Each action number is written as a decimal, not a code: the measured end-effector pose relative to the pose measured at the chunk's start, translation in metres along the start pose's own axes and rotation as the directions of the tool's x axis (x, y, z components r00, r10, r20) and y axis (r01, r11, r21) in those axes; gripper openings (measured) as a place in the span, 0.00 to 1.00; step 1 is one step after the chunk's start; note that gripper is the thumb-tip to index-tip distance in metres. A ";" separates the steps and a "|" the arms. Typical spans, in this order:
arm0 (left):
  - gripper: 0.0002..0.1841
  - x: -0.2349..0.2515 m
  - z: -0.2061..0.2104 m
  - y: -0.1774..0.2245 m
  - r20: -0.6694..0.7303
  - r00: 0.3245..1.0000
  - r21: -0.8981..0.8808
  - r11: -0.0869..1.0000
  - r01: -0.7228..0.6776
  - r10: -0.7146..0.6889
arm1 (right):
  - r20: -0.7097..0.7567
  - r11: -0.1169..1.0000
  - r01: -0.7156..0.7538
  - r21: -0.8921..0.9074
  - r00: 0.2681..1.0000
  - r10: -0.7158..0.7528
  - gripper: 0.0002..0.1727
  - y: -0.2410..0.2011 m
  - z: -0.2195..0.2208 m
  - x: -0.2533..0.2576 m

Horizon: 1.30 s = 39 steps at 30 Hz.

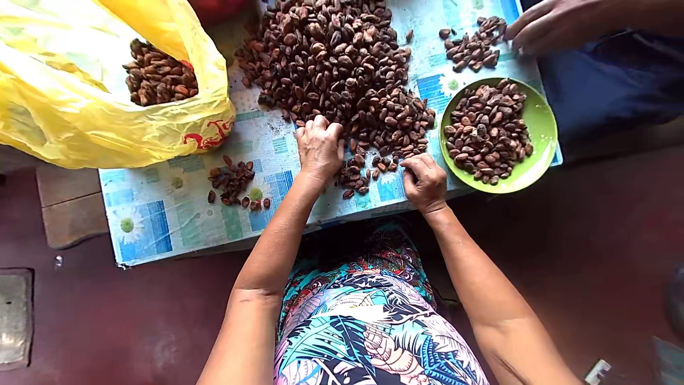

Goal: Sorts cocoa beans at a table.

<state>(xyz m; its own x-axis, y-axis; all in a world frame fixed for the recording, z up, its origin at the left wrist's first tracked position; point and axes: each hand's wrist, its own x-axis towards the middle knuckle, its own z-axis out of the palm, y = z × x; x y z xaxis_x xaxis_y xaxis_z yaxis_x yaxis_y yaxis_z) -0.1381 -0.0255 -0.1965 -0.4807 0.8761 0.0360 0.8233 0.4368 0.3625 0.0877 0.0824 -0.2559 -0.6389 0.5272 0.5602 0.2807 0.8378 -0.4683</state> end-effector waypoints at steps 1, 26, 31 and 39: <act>0.16 0.001 -0.002 0.002 0.017 0.999 0.007 0.999 0.034 -0.034 | -0.002 1.000 0.002 -0.001 1.000 -0.002 0.12 0.000 0.000 0.000; 0.19 -0.052 -0.020 0.021 0.546 0.836 -0.741 -0.438 0.508 0.047 | -0.011 1.000 0.021 0.012 1.000 -0.021 0.12 0.001 -0.001 -0.001; 0.11 -0.058 -0.014 0.017 0.447 0.892 -0.840 -0.374 0.393 -0.065 | -0.010 1.000 0.016 0.014 1.000 -0.016 0.12 0.001 0.000 -0.001; 0.10 -0.061 -0.002 0.024 0.218 0.957 -0.964 -0.197 0.180 -0.189 | -0.008 1.000 0.005 0.014 1.000 -0.005 0.11 -0.001 0.001 0.000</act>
<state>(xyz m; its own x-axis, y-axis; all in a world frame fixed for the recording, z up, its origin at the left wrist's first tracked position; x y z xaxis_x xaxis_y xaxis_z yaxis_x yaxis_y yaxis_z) -0.0900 -0.0687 -0.1883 -0.5504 0.8005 -0.2371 -0.5396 -0.1244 0.8327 0.0870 0.0810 -0.2561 -0.6345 0.5240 0.5681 0.2672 0.8385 -0.4750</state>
